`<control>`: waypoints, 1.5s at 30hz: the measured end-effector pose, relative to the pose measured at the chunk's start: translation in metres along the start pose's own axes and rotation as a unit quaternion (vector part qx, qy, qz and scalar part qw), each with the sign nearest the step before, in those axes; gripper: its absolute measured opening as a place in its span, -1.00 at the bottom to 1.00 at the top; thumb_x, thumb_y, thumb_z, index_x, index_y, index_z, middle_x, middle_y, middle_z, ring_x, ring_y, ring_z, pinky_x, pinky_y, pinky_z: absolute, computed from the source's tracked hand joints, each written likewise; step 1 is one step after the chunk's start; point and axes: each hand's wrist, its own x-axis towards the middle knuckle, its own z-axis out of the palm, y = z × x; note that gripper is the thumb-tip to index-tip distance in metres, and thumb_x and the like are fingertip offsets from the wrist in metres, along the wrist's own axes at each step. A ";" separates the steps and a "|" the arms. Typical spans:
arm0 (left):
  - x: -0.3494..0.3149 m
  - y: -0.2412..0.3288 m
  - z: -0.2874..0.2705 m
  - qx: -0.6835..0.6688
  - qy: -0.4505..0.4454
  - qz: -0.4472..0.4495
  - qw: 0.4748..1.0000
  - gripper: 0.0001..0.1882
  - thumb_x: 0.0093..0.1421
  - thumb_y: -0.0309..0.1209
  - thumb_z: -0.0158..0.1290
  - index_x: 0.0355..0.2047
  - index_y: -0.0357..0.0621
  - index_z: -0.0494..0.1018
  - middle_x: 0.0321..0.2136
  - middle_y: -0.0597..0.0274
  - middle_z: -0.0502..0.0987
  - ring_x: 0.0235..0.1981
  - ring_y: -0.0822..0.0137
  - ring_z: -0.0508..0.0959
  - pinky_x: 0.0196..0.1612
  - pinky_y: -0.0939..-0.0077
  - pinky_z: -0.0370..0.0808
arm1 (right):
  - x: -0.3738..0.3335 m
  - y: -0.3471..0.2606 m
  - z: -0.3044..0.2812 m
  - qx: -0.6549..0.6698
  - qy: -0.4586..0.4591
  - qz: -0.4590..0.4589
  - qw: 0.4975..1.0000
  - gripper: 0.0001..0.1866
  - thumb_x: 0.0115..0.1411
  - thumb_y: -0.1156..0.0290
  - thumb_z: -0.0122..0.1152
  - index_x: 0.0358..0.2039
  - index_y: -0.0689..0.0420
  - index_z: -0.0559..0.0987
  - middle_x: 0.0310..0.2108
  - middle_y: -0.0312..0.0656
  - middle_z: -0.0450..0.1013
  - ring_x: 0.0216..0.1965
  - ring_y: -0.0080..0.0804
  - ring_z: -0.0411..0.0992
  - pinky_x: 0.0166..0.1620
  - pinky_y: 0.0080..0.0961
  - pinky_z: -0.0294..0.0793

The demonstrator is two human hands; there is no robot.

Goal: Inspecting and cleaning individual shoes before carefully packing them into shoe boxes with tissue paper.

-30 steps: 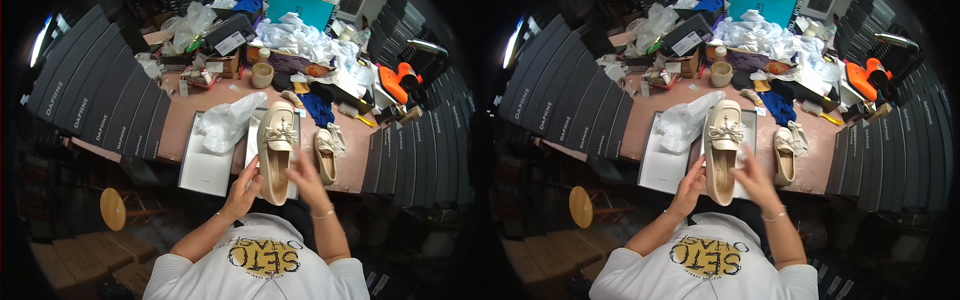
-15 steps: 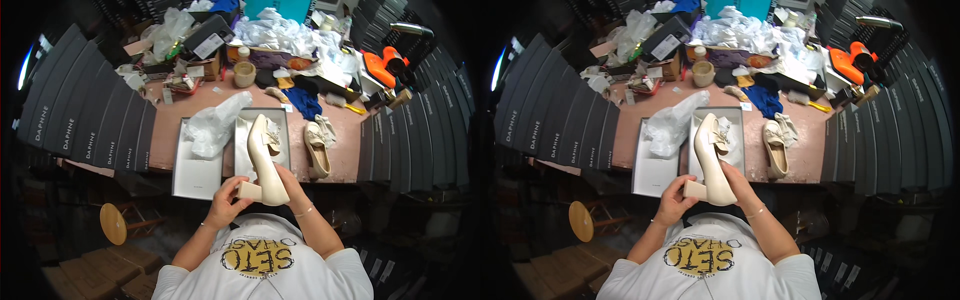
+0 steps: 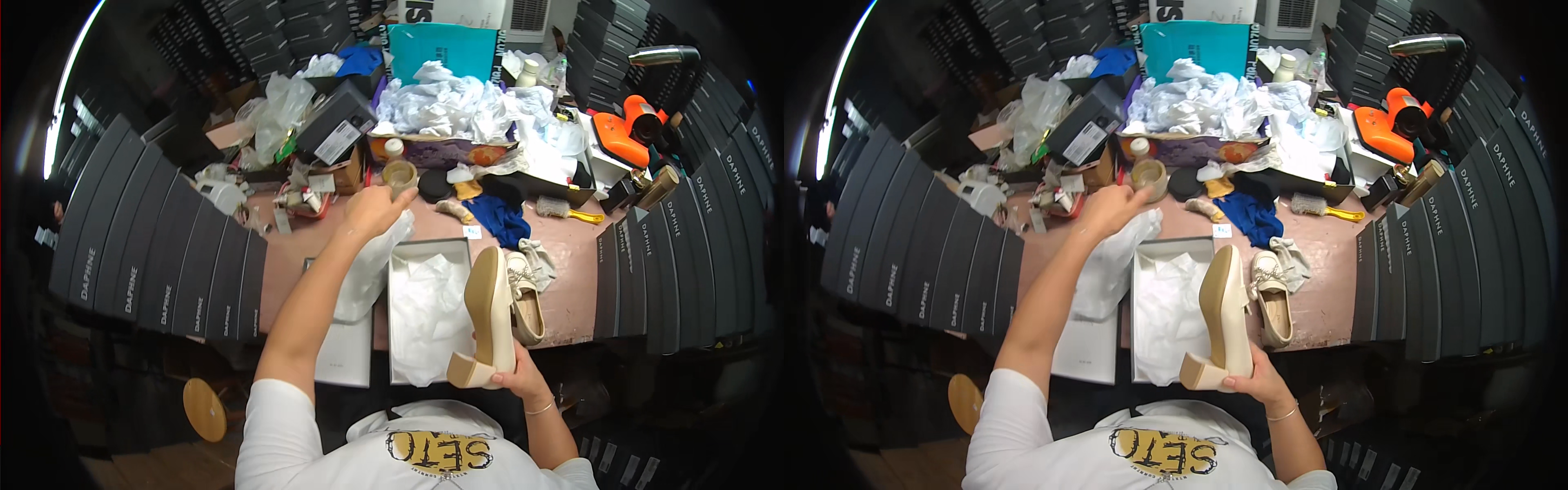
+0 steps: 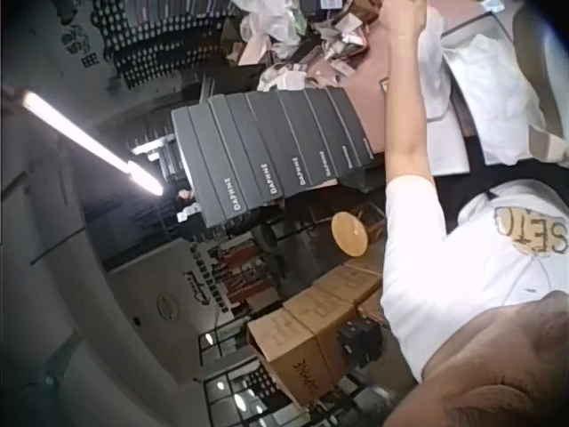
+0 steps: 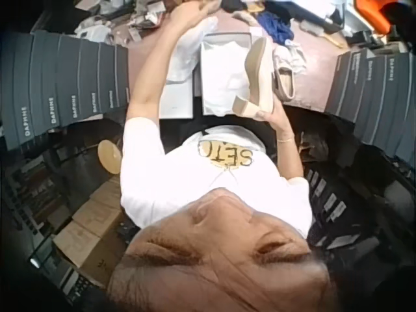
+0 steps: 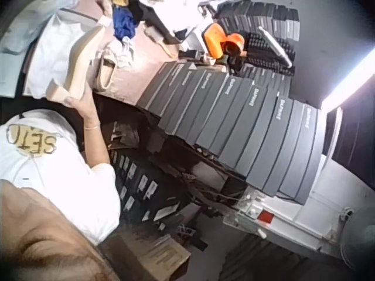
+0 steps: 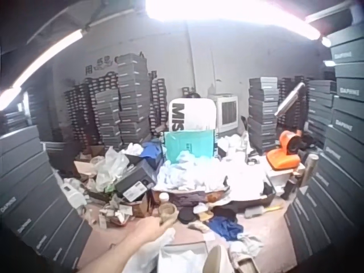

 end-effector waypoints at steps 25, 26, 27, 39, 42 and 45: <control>0.092 -0.127 0.183 -0.169 0.054 -0.032 0.984 -0.72 0.02 -0.32 0.12 -0.31 -0.26 0.56 -0.43 0.04 0.59 -0.35 0.16 0.58 -0.26 0.32 0.47 | 0.000 -0.010 0.009 0.389 -0.075 -0.021 0.918 0.21 -0.24 0.02 0.49 0.31 0.26 0.01 0.23 0.22 0.09 0.28 -0.11 0.12 0.11 -0.24 0.41; 0.076 -0.123 0.171 -0.272 0.075 -0.041 0.958 -0.74 0.02 -0.36 0.10 -0.31 -0.25 0.56 -0.46 0.10 0.59 -0.39 0.25 0.58 -0.30 0.38 0.46 | 0.000 -0.006 0.007 0.384 -0.090 -0.012 0.919 0.21 -0.24 0.02 0.49 0.31 0.26 0.01 0.23 0.22 0.09 0.27 -0.12 0.14 0.11 -0.25 0.41; 0.067 -0.128 0.158 -0.353 0.072 -0.006 0.933 -0.77 0.03 -0.40 0.08 -0.30 -0.24 0.56 -0.49 0.19 0.56 -0.43 0.37 0.53 -0.35 0.47 0.43 | 0.008 -0.009 0.008 0.378 -0.117 -0.004 0.918 0.20 -0.23 0.02 0.48 0.31 0.26 0.01 0.23 0.22 0.09 0.26 -0.13 0.16 0.11 -0.26 0.42; -0.131 -0.036 0.055 -0.593 0.230 -0.003 0.772 -0.79 0.12 -0.35 0.22 -0.34 -0.25 0.54 -0.59 0.45 0.48 -0.57 0.63 0.39 -0.53 0.65 0.31 | -0.004 -0.055 0.059 0.065 -0.293 0.052 0.952 -0.05 -0.13 0.26 0.43 0.21 0.41 0.19 0.12 -0.03 0.27 0.13 -0.32 0.26 0.19 -0.42 0.19; -0.180 -0.030 0.054 -0.734 0.209 -0.009 0.646 -0.80 0.15 -0.41 0.19 -0.25 -0.27 0.54 -0.52 0.44 0.49 -0.53 0.68 0.39 -0.48 0.73 0.32 | -0.001 -0.064 0.082 -0.057 -0.227 0.057 0.971 -0.10 -0.05 0.24 0.38 0.21 0.41 0.19 0.12 -0.03 0.28 0.10 -0.38 0.28 0.15 -0.46 0.23; -0.229 -0.060 0.074 -0.521 0.126 -0.048 0.843 -0.73 0.11 -0.45 0.20 -0.17 -0.25 0.51 -0.46 0.31 0.54 -0.49 0.50 0.50 -0.39 0.62 0.43 | 0.008 -0.037 0.082 -0.226 -0.138 0.022 0.964 -0.12 -0.03 0.11 0.37 0.20 0.35 0.23 0.15 0.13 0.24 0.16 -0.19 0.25 0.18 -0.37 0.22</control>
